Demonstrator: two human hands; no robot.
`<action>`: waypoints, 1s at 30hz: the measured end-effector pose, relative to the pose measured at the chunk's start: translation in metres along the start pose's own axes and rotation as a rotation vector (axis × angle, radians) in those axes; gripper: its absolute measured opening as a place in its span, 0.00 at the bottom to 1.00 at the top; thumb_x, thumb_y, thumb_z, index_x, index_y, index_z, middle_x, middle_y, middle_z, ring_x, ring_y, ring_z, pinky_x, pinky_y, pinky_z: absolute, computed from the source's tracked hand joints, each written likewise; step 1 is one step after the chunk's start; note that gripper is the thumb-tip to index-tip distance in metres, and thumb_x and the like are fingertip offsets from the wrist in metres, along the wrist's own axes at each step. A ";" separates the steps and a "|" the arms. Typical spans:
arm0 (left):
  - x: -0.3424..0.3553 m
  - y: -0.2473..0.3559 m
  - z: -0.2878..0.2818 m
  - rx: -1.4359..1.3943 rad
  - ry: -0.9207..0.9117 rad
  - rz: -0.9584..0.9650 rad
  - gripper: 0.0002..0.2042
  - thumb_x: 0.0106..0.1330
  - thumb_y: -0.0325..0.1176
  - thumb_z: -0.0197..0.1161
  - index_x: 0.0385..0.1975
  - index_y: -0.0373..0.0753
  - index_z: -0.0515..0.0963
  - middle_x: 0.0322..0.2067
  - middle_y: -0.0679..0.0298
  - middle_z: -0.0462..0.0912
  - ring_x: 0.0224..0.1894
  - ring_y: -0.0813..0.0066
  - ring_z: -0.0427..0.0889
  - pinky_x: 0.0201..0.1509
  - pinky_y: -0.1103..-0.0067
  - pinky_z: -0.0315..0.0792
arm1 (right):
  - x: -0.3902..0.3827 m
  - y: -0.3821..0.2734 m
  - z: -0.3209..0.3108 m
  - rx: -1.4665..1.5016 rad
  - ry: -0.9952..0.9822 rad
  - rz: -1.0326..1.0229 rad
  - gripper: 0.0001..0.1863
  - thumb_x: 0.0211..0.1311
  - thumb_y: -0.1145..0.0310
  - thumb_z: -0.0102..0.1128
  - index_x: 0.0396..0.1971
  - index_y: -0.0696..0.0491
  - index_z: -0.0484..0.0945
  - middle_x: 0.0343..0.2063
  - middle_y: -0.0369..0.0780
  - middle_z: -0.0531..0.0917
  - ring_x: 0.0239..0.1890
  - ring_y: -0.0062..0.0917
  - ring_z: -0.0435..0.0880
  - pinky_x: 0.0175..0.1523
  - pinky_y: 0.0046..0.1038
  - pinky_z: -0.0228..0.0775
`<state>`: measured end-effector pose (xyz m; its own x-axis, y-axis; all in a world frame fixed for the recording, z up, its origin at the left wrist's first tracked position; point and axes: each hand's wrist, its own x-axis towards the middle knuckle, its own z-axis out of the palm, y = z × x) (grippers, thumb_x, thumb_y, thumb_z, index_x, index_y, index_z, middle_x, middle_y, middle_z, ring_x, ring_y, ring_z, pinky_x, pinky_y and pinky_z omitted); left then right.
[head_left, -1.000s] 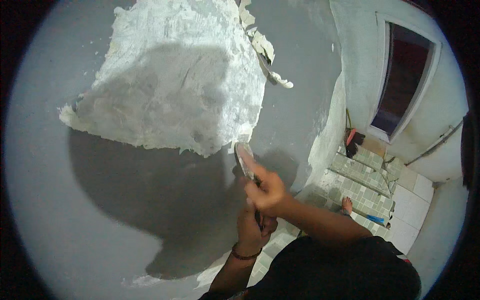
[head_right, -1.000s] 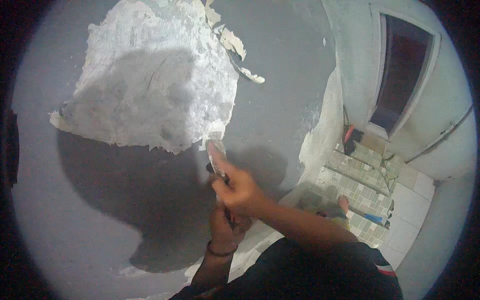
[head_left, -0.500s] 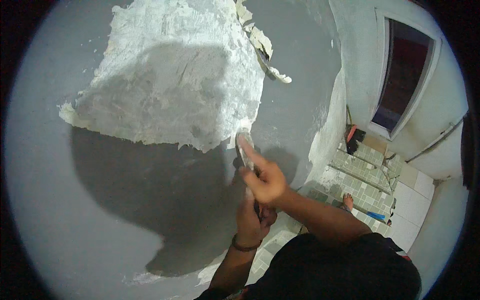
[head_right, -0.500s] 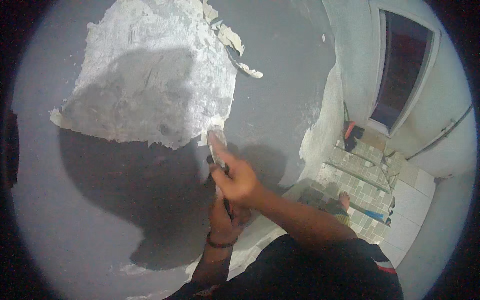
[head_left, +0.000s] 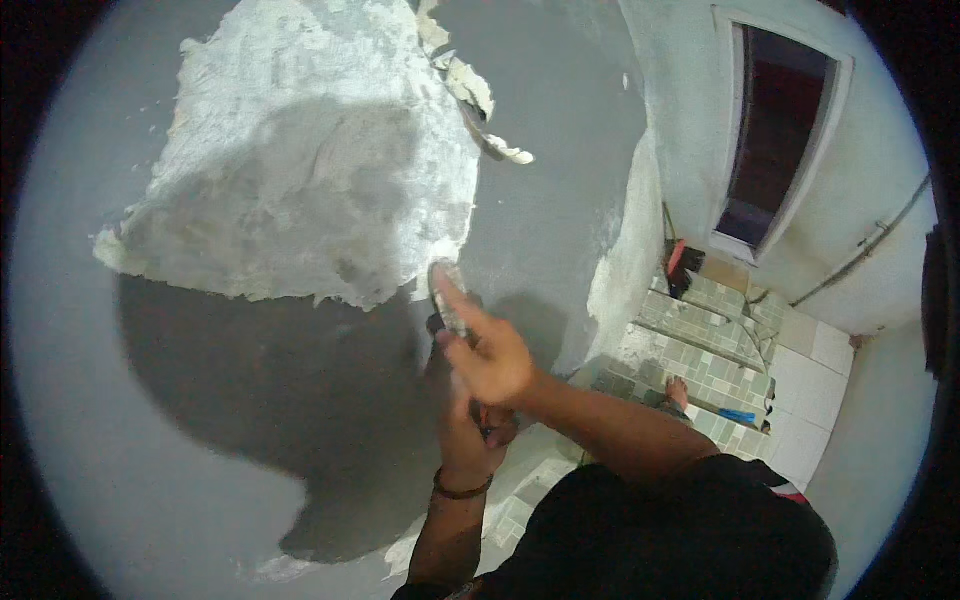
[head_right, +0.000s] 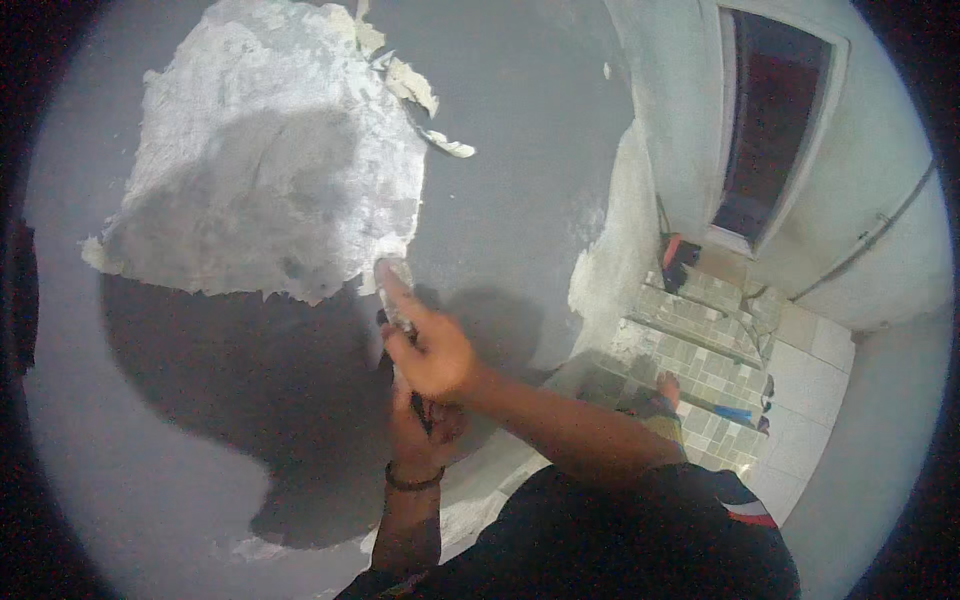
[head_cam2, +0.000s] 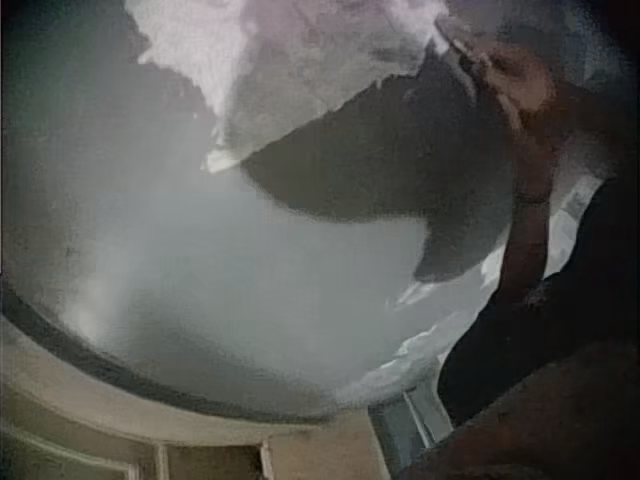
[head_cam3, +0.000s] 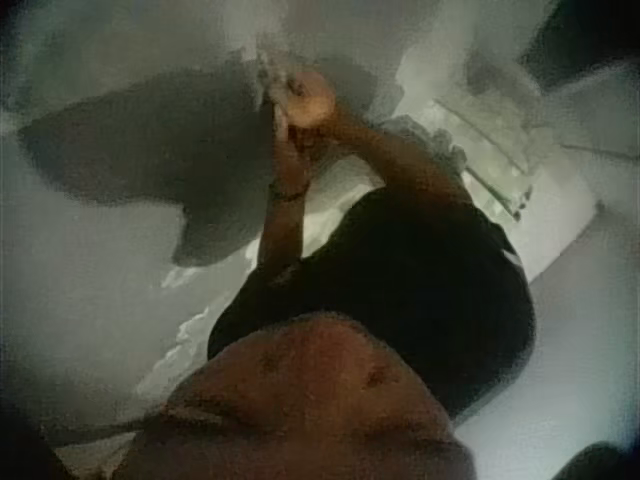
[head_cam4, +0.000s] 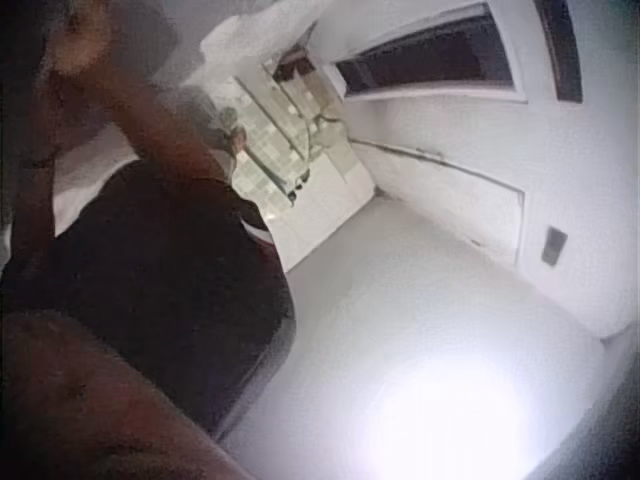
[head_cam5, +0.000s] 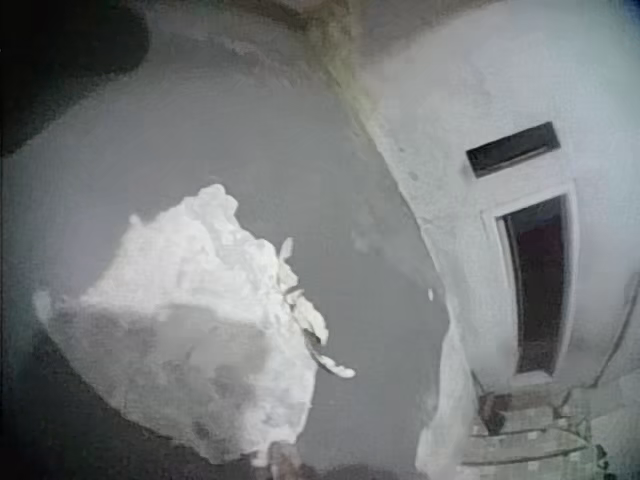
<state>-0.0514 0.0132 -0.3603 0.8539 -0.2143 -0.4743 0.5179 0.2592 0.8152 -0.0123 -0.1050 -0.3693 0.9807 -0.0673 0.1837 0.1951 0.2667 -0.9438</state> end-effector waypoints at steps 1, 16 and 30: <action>0.001 0.000 0.000 -0.005 -0.025 0.001 0.25 0.74 0.60 0.44 0.25 0.47 0.71 0.14 0.73 0.65 0.11 0.82 0.59 0.14 0.82 0.53 | 0.003 -0.001 0.001 -0.023 0.055 -0.106 0.36 0.67 0.70 0.51 0.74 0.45 0.53 0.48 0.56 0.82 0.35 0.29 0.83 0.46 0.29 0.73; -0.009 -0.001 0.006 0.033 -0.009 0.030 0.27 0.74 0.60 0.45 0.19 0.46 0.70 0.14 0.71 0.66 0.10 0.79 0.61 0.13 0.81 0.52 | -0.001 0.017 0.005 0.030 0.076 -0.204 0.36 0.66 0.72 0.50 0.74 0.43 0.54 0.45 0.46 0.85 0.39 0.20 0.80 0.49 0.24 0.71; 0.006 0.006 0.005 0.061 -0.140 0.074 0.24 0.75 0.59 0.42 0.29 0.48 0.75 0.13 0.73 0.68 0.09 0.83 0.63 0.12 0.83 0.55 | 0.004 -0.003 0.000 -0.026 0.123 -0.150 0.35 0.67 0.68 0.52 0.74 0.46 0.54 0.44 0.51 0.84 0.33 0.24 0.80 0.43 0.27 0.73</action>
<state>-0.0431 0.0091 -0.3568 0.8719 -0.3271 -0.3645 0.4460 0.2229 0.8668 -0.0086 -0.1060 -0.3659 0.9313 -0.2221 0.2888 0.3364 0.2198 -0.9157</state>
